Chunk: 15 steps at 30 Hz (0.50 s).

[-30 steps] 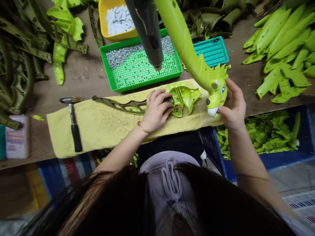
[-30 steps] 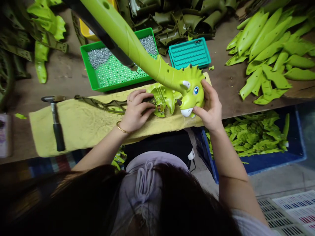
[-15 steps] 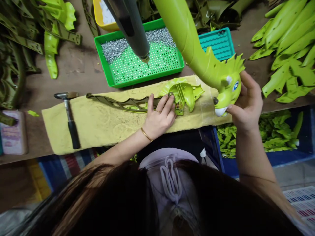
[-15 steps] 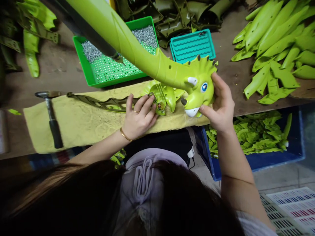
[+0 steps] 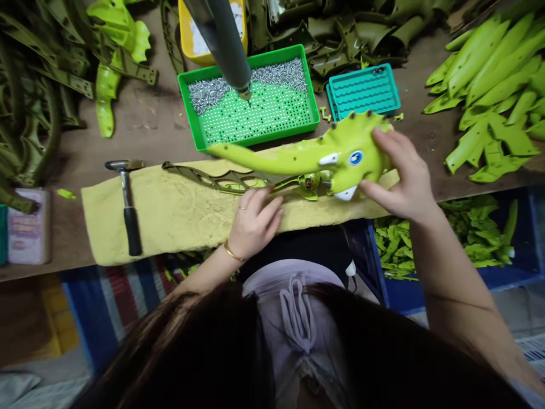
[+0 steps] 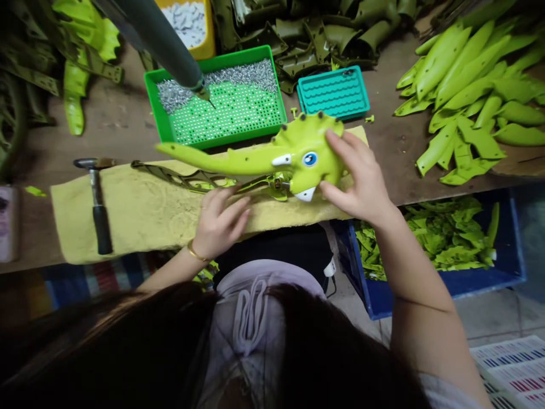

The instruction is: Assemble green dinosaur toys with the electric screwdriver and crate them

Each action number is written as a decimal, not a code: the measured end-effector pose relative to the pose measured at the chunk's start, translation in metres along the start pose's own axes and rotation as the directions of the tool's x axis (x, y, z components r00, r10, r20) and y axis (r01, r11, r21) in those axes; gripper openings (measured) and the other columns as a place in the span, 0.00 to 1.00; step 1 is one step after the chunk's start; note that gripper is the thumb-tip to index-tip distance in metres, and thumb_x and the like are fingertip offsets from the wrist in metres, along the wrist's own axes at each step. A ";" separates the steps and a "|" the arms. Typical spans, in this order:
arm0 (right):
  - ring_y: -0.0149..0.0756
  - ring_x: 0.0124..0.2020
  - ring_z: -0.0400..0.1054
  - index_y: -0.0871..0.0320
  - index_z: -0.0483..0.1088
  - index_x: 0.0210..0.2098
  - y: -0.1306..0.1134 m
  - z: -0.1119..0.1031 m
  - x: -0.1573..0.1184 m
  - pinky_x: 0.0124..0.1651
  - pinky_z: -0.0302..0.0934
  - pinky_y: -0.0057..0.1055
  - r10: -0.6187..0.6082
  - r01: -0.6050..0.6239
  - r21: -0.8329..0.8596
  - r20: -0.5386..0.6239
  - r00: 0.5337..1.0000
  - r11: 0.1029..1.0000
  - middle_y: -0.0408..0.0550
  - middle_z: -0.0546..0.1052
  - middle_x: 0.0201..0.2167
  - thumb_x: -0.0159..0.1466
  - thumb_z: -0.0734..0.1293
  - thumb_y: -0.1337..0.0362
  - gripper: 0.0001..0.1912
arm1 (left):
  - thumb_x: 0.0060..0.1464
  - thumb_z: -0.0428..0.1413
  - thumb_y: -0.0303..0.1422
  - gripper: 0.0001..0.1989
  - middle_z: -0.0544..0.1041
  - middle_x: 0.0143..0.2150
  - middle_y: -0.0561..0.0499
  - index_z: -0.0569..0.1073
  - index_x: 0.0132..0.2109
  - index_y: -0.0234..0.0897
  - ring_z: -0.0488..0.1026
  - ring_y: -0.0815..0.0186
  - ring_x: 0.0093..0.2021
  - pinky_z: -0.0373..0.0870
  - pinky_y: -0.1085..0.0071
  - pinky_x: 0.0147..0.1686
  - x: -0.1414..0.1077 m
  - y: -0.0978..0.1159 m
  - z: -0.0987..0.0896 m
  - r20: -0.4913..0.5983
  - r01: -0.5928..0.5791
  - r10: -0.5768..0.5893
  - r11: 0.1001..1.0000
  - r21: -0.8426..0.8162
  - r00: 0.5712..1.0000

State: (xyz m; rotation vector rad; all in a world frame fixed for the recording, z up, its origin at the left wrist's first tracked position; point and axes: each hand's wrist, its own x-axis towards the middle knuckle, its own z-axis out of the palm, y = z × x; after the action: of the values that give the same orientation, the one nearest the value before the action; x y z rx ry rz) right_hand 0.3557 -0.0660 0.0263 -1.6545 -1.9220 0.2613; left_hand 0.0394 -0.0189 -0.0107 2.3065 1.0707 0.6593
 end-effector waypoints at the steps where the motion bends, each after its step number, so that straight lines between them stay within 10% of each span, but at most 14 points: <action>1: 0.54 0.62 0.62 0.48 0.56 0.66 -0.003 0.003 0.008 0.63 0.59 0.56 -0.035 0.036 -0.029 0.047 0.998 0.999 0.52 0.66 0.63 0.58 0.67 0.53 0.38 | 0.56 0.58 0.35 0.11 0.78 0.49 0.39 0.77 0.44 0.36 0.75 0.54 0.50 0.70 0.54 0.52 -0.006 0.003 -0.003 -0.041 0.141 -0.148 0.981 -0.130 0.988; 4: 0.55 0.60 0.63 0.51 0.58 0.65 -0.008 0.018 0.029 0.61 0.58 0.57 -0.102 0.111 -0.040 0.188 0.977 0.993 0.55 0.67 0.62 0.58 0.66 0.55 0.37 | 0.54 0.58 0.37 0.13 0.80 0.35 0.44 0.74 0.45 0.34 0.78 0.63 0.31 0.76 0.67 0.32 -0.018 0.013 -0.013 0.122 0.553 -0.619 0.574 -0.603 0.776; 7: 0.58 0.61 0.62 0.52 0.57 0.66 -0.007 0.031 0.042 0.61 0.56 0.59 -0.130 0.143 -0.030 0.271 0.954 0.989 0.55 0.66 0.62 0.58 0.65 0.54 0.38 | 0.50 0.59 0.34 0.14 0.81 0.33 0.44 0.73 0.44 0.31 0.79 0.65 0.30 0.76 0.72 0.29 -0.019 0.015 -0.023 0.355 0.599 -0.753 0.065 -0.798 0.554; 15: 0.58 0.60 0.61 0.52 0.55 0.66 -0.008 0.042 0.039 0.60 0.56 0.58 -0.155 0.180 -0.064 0.290 0.945 0.982 0.57 0.65 0.62 0.58 0.64 0.54 0.38 | 0.51 0.55 0.25 0.07 0.82 0.35 0.40 0.76 0.37 0.27 0.81 0.60 0.42 0.77 0.62 0.51 -0.012 0.006 -0.029 0.307 0.394 -0.829 -0.115 -0.912 0.467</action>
State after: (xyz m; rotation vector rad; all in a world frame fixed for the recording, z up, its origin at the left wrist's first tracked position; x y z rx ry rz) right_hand 0.3241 -0.0209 0.0081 -1.5649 -2.3056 0.3660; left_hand 0.0182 -0.0252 0.0121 0.3587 1.2706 0.9385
